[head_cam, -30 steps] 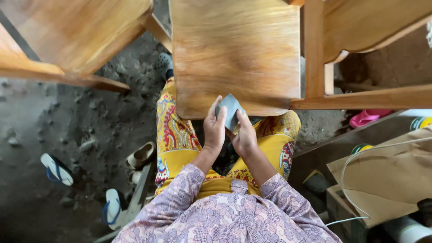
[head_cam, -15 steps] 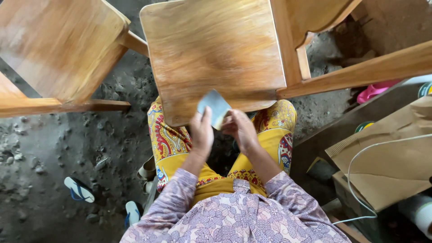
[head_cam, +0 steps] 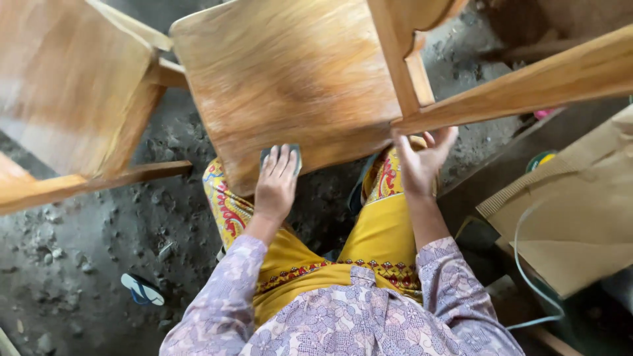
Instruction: The person sits on the ground and sands the seat of a wooden chair using a sanding block. They hold the chair steady with one hand while moving the sanding block across the surface with the other hand.
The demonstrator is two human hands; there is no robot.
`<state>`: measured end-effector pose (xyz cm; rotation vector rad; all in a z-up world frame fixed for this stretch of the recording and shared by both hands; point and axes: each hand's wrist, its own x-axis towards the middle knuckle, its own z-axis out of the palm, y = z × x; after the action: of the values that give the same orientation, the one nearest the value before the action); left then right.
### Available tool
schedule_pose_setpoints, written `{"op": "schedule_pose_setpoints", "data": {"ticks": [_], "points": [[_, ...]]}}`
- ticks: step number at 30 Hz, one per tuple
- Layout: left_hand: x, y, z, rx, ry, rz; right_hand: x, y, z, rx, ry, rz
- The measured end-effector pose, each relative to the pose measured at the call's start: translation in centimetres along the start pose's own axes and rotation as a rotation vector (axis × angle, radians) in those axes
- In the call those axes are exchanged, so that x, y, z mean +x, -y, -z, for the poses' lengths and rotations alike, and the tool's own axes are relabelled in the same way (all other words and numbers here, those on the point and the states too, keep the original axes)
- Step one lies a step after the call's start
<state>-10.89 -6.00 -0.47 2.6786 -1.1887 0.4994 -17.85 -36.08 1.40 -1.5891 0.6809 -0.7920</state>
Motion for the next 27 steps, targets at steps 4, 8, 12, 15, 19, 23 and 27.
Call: {"op": "schedule_pose_setpoints", "data": {"ticks": [4,8,12,15,19,23,27], "points": [[7.7,-4.2,-3.6,-0.080,-0.122,-0.061,2.8,-1.1,-0.2,0.036,0.031,-0.026],[14.4,-8.9,-10.3,-0.200,-0.160,-0.073,3.9,-3.7,-0.7,0.188,0.012,-0.102],[16.8,-10.2,-11.1,-0.238,0.121,-0.050,4.0,-3.7,-0.6,0.159,0.020,-0.125],[13.7,-6.3,-10.8,-0.329,-0.136,-0.156,3.9,-1.5,-1.1,0.129,-0.003,-0.212],[7.4,-0.3,-0.4,-0.216,-0.043,-0.076,4.0,-2.0,-0.8,0.091,-0.019,-0.231],[0.7,2.6,0.7,-0.082,-0.011,0.019,3.7,-4.3,-0.4,0.082,0.011,-0.106],[2.9,-0.1,-1.2,-0.055,-0.121,0.145,3.7,-4.5,-0.1,0.092,-0.009,-0.064]]}}
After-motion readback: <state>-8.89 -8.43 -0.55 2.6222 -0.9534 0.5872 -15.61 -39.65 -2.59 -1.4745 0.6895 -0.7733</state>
